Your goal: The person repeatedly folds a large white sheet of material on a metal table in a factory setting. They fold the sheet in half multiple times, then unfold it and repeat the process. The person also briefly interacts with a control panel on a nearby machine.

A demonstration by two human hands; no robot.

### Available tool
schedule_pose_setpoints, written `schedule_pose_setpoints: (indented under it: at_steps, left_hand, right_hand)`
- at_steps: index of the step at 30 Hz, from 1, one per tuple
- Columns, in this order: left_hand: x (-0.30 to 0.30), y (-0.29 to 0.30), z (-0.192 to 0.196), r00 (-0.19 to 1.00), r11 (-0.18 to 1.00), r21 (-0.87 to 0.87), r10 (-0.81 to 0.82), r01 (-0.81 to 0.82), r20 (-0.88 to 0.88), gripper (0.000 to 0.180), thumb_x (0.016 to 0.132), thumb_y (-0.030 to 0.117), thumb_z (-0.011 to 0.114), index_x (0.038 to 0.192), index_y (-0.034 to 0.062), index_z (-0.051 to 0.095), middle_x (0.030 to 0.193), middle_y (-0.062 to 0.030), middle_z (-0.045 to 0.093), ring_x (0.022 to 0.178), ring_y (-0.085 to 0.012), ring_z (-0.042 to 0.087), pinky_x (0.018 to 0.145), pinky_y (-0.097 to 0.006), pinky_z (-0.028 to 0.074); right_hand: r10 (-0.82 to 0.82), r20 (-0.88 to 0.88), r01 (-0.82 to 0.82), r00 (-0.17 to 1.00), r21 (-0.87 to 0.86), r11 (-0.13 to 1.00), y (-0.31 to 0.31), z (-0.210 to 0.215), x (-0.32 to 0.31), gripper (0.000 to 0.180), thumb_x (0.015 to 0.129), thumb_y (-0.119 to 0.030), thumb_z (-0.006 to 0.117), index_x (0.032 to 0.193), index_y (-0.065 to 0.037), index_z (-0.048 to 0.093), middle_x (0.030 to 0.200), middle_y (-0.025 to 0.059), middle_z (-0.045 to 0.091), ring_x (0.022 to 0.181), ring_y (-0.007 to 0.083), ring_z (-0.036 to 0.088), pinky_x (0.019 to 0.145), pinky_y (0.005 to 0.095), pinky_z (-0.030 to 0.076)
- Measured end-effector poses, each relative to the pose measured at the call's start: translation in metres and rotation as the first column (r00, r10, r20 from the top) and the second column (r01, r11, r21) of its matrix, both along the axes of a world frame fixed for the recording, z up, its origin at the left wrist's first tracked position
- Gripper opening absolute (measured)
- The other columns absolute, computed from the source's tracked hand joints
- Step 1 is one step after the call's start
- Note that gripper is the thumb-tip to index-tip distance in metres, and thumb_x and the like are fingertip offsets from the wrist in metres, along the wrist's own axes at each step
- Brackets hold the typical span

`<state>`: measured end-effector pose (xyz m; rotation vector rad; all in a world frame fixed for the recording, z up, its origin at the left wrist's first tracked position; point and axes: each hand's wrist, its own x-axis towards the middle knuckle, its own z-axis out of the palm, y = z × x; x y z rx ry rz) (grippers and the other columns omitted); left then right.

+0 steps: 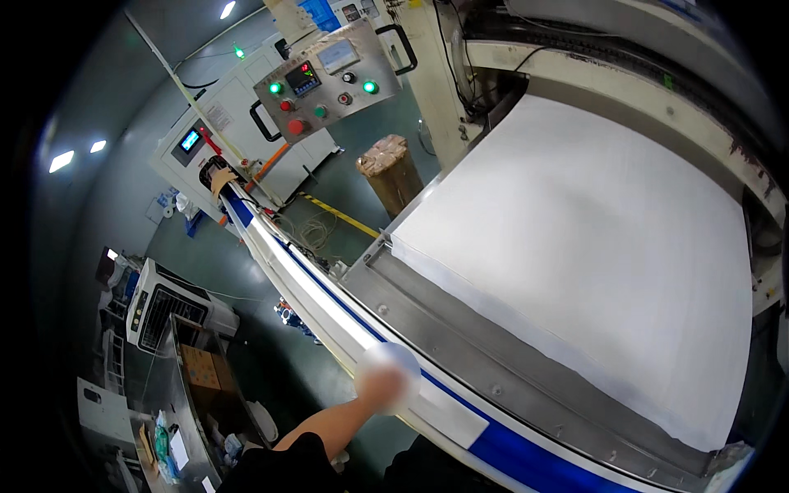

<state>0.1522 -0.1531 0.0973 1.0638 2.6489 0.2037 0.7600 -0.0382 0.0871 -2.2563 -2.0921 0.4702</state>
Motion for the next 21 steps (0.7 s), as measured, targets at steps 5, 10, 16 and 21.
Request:
schedule_pose_setpoints:
  at_steps: [5, 10, 16, 21]
  left_hand:
    - [0.0, -0.002, 0.007, 1.0, 1.0, 0.017, 0.0, 0.001, -0.024, 0.014, 0.076, 0.028, 0.059, 0.085, 0.0189, 0.064, 0.062, -0.0014, 0.061, 0.063, -0.0251, 0.062, 0.059, -0.04, 0.049]
    - [0.004, 0.006, 0.012, 0.996, 0.999, 0.039, 0.025, -0.028, 0.086, 0.015, 0.075, 0.028, 0.059, 0.085, 0.0179, 0.065, 0.065, -0.0015, 0.062, 0.065, -0.0241, 0.063, 0.059, -0.039, 0.049]
    - [-0.031, -0.004, -0.011, 0.948, 0.988, 0.137, 0.03, -0.077, 0.318, 0.023, 0.079, 0.027, 0.06, 0.096, 0.0135, 0.066, 0.076, -0.0072, 0.066, 0.073, -0.023, 0.064, 0.067, -0.035, 0.051]
    - [-0.124, 0.065, -0.018, 0.955, 0.898, 0.379, 0.123, -0.223, 0.271, 0.028, 0.082, 0.027, 0.059, 0.102, 0.0059, 0.059, 0.092, -0.0141, 0.061, 0.08, -0.0304, 0.06, 0.072, -0.04, 0.048]
  right_hand:
    - [-0.037, 0.01, 0.037, 0.999, -0.012, 0.999, 0.002, 0.0, -0.005, 0.034, 0.089, -0.033, 0.052, 0.085, -0.002, 0.065, 0.08, 0.0211, 0.064, 0.073, 0.0398, 0.061, 0.065, 0.0455, 0.047]
    - [-0.03, 0.098, 0.035, 0.995, -0.055, 0.998, 0.003, -0.005, 0.001, 0.037, 0.088, -0.037, 0.051, 0.084, -0.003, 0.065, 0.08, 0.0205, 0.064, 0.074, 0.0392, 0.061, 0.067, 0.0455, 0.047]
    - [0.103, 0.216, -0.057, 0.971, -0.21, 0.976, 0.009, -0.004, -0.028, 0.038, 0.088, -0.038, 0.05, 0.088, -0.003, 0.066, 0.085, 0.0214, 0.065, 0.078, 0.0387, 0.062, 0.071, 0.0457, 0.049]
    - [0.268, -0.116, -0.267, 0.957, 0.018, 0.963, 0.024, -0.012, -0.173, 0.023, 0.086, -0.022, 0.054, 0.088, -0.001, 0.061, 0.081, 0.0182, 0.06, 0.076, 0.0335, 0.058, 0.068, 0.0403, 0.046]
